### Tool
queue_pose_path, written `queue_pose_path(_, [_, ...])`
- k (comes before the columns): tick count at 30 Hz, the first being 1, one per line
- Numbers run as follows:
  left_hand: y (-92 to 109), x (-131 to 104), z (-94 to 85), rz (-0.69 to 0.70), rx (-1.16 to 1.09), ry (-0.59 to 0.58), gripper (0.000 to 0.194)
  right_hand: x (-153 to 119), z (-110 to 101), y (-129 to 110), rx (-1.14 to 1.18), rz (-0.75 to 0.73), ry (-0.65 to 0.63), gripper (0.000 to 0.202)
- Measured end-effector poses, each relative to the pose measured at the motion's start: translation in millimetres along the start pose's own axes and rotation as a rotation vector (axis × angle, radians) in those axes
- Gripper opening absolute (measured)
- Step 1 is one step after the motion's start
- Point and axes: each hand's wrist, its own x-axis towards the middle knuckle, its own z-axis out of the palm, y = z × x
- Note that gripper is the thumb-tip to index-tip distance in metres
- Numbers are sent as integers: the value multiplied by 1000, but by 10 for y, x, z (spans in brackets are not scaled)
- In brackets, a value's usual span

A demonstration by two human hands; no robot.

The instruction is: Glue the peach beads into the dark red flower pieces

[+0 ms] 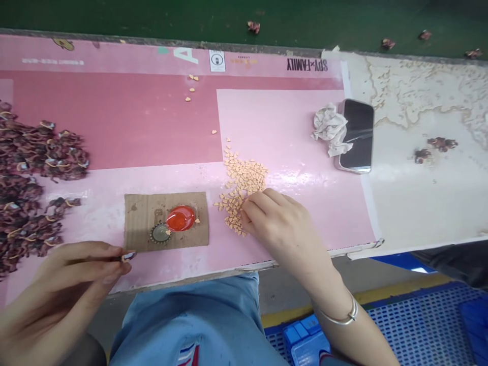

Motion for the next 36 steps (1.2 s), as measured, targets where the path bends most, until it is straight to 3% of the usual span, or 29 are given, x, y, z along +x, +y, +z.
queue_pose_path(4, [84,63,68,1,-31,-169,28,38,-75,-193,359,65,168,13])
queue_pose_path(7, [147,145,168,-21,-178,-334,14,74,-134,-501,598,-10,252,12])
queue_pose_path(9, [158,174,230,-91,-283,-377,18,92,-152,-676,671,-47,268,11])
queue_pose_path(14, [99,174,286,-346,-446,-330,34,88,-113,-807,542,-74,223,11])
queue_pose_path(19, [61,175,290,-512,-613,-338,42,56,-12,-817,446,-127,327,22])
queue_pose_path(21, [71,167,294,-479,-599,-304,40,70,-3,-838,472,-90,324,17])
queue_pose_path(24, [89,148,283,-310,-422,-207,26,132,-33,-869,514,-19,281,9])
queue_pose_path(29, [63,112,229,-117,-230,-148,9,241,-28,-897,615,33,263,16])
queue_pose_path(32, [30,63,214,-78,-185,-126,15,265,55,-857,662,90,329,18])
queue_pose_path(36, [-2,-10,217,-140,-195,-53,31,269,186,-745,542,217,411,21])
